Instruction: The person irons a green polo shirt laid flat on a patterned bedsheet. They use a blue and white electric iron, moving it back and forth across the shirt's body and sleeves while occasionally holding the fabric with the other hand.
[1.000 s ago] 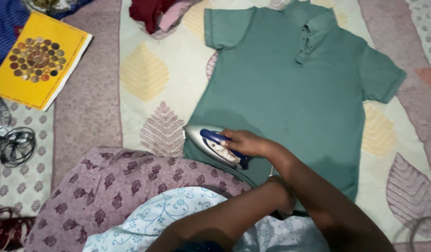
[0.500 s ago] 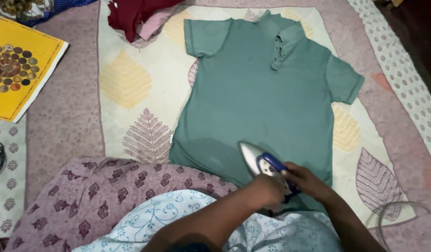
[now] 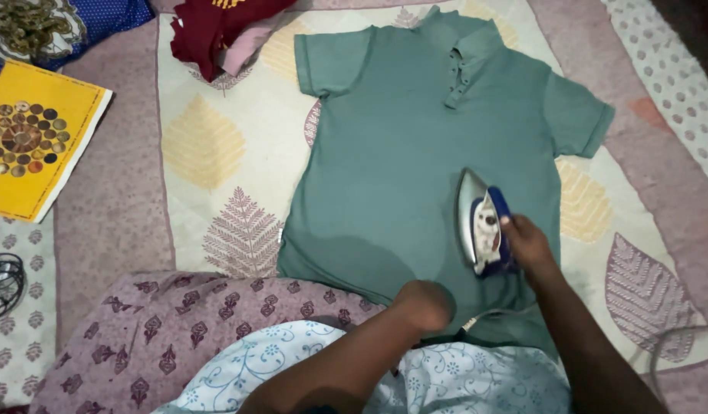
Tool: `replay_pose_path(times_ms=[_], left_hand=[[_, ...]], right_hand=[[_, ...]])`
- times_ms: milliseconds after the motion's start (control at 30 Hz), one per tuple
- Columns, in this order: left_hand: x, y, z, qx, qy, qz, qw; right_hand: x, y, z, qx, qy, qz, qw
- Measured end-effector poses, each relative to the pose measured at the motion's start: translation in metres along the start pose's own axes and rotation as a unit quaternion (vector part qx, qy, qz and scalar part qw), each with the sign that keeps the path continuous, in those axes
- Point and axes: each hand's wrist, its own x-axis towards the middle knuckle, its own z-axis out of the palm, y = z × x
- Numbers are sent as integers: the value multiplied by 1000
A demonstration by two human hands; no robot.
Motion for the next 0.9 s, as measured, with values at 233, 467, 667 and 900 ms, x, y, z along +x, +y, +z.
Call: replay_pose_path(times_ms=[233,467,667,900], left_hand=[[-17,11,-24,16,-27,14,999],[-20,12,-30,5,-42,21,999],[-6,0,6,12,67,66,996],[-5,8,-8,16,-20,25,999]], right_hand=[[99,-13,6,-143,68,-120,980],[99,1,8,-174,109,-124,971],[-10,30,-5,-187,159,-111,963],[-50,22,-15,-164,201,-28,965]])
